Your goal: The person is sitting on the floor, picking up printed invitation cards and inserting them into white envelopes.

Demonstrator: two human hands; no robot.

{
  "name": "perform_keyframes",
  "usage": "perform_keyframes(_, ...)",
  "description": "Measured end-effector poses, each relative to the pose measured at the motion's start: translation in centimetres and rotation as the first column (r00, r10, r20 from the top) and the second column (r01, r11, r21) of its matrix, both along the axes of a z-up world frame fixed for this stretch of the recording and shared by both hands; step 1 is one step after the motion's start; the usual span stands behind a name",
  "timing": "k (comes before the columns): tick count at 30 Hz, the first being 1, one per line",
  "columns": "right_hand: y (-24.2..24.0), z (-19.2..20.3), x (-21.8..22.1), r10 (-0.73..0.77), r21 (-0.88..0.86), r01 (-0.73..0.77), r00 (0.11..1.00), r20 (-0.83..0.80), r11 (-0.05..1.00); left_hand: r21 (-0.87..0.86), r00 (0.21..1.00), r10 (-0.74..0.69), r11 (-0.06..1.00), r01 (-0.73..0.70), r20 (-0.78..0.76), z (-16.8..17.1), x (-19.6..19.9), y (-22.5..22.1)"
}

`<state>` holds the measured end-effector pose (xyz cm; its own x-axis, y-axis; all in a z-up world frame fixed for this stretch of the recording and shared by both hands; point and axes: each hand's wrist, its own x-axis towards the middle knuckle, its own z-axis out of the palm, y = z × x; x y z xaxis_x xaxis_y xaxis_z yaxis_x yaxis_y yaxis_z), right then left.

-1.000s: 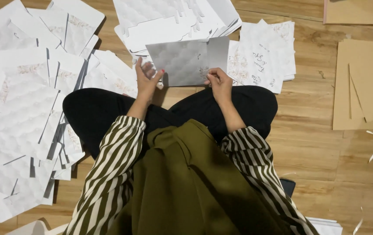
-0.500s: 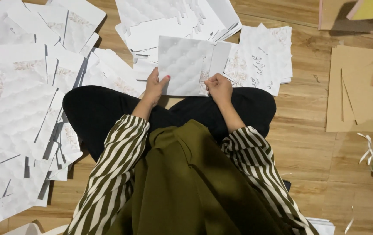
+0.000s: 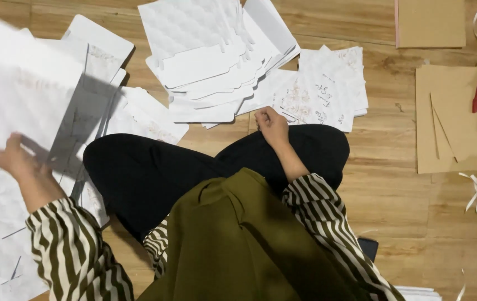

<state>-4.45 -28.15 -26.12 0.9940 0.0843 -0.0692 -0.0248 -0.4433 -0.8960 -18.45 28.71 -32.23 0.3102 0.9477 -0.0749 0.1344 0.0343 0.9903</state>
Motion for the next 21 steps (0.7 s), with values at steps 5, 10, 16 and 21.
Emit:
perform_keyframes(5,-0.1,-1.1,0.2,0.21,-0.409,-0.27,0.96,-0.186,0.872,0.578,0.729,0.555,0.771,-0.269,-0.4,-7.9,-5.3,1.4)
perform_keyframes(10,0.2,-1.1,-0.2,0.323,-0.498,-0.425,0.904,-0.282,0.756,0.539,0.901,0.113,0.83,0.146,-0.418,-1.4,5.5,-7.2)
perform_keyframes(16,0.6,-0.3,0.2,0.316,-0.491,-0.45,0.888,-0.334,0.746,0.282,0.757,-0.469,0.731,0.622,-0.455,6.9,17.4,-17.1)
perform_keyframes(21,0.7,-1.1,0.5,0.276,-0.474,-0.45,0.877,-0.393,0.757,0.29,0.616,-0.551,0.566,0.772,-0.563,1.8,24.2,-18.5)
